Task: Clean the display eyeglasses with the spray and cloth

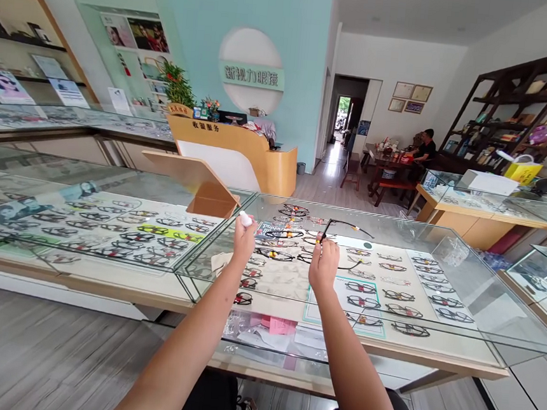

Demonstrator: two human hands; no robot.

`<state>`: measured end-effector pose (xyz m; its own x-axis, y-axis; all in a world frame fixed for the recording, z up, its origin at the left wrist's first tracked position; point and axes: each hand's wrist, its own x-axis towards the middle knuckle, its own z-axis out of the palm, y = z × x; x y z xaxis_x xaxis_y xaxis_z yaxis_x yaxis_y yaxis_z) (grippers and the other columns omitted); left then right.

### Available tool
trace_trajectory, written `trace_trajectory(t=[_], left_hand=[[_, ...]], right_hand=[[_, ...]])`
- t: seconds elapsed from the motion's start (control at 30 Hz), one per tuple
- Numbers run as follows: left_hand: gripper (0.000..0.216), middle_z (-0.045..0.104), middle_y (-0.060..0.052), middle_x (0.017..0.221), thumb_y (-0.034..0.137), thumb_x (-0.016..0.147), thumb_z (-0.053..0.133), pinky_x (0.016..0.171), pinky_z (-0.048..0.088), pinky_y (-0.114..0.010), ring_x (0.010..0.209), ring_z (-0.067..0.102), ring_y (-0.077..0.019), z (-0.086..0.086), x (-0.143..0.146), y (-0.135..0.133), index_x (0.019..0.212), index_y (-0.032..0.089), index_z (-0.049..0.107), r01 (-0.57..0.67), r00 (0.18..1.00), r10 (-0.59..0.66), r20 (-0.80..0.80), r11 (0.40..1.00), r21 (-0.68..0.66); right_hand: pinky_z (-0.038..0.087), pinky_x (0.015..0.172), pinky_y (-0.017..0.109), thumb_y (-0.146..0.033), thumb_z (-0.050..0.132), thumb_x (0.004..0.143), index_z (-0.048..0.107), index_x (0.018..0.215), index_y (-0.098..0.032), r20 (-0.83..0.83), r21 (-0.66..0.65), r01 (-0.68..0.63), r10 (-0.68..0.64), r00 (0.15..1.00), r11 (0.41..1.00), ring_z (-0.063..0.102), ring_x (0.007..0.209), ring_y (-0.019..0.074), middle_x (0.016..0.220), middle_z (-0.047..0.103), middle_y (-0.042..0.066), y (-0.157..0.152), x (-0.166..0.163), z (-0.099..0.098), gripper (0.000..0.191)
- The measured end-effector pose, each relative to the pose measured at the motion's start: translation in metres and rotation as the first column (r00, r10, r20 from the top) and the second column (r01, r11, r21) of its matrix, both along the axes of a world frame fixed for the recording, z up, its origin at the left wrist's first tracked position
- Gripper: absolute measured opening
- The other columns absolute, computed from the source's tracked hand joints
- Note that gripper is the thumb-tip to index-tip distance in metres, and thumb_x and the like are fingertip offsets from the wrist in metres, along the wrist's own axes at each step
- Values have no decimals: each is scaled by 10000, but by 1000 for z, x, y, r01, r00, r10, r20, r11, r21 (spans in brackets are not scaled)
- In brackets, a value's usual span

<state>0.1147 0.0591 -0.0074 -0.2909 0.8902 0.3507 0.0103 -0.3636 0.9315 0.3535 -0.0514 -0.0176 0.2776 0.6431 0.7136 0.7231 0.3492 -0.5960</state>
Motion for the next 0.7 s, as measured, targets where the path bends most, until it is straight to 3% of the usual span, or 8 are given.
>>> trace_trajectory(t=[0.07,0.1,0.17,0.27,0.33,0.4,0.53,0.7], left_hand=[[247,597,-35,912,427,871,692,651,528,-286,801,590,-182,8,12,-10,997,250,575,247,951,-249,186,968,31],[289,561,-20,826,494,869,700,576,479,-263,730,553,-169,11,18,-15,938,243,576,378,890,-375,257,925,39],[480,480,-2,704,699,883,651,474,381,-240,631,485,-157,17,26,-26,834,230,560,631,709,-600,369,774,46],[709,377,19,610,919,854,529,410,272,-222,546,393,-141,24,30,-38,715,225,497,827,484,-743,461,561,35],[762,322,28,574,970,845,465,398,231,-219,514,345,-132,26,30,-41,665,230,448,866,437,-766,471,501,12],[793,285,31,549,1008,841,367,395,203,-227,494,312,-131,27,30,-42,638,242,405,874,444,-771,456,485,-30],[830,272,23,536,1044,821,185,398,195,-254,486,303,-139,26,34,-41,626,260,375,850,518,-772,369,514,-119],[692,444,-8,614,876,886,439,488,378,-299,554,442,-148,17,44,-38,680,222,535,739,674,-725,143,663,-119]], right_hand=[[444,964,466,-369,323,1154,662,1220,-228,40,-12,-42,42,998,999,569,1058,313,1160,700,132,-2,-6,0,374],[445,956,461,-366,324,1155,667,1221,-229,51,-23,-67,68,996,997,569,1048,310,1145,702,126,-4,-10,1,375],[445,944,447,-358,323,1157,674,1214,-232,59,-44,-119,122,991,992,573,1028,299,1116,710,110,-6,-16,1,377],[444,940,432,-361,330,1158,682,1170,-230,56,-65,-183,187,981,981,579,1016,285,1113,728,99,-8,-22,2,376],[443,944,427,-367,331,1157,683,1143,-231,45,-77,-211,215,976,974,583,1016,279,1130,738,96,-9,-24,3,378],[444,945,426,-378,331,1156,684,1138,-232,33,-91,-231,234,972,969,589,1014,277,1131,744,93,-10,-24,3,382],[451,949,426,-394,338,1152,696,1134,-227,16,-104,-263,266,964,959,607,1024,279,1091,744,95,-12,-24,5,395],[453,937,417,-397,335,1152,712,1123,-231,-4,-126,-303,305,952,945,611,1018,280,1015,732,85,-14,-28,8,413]])
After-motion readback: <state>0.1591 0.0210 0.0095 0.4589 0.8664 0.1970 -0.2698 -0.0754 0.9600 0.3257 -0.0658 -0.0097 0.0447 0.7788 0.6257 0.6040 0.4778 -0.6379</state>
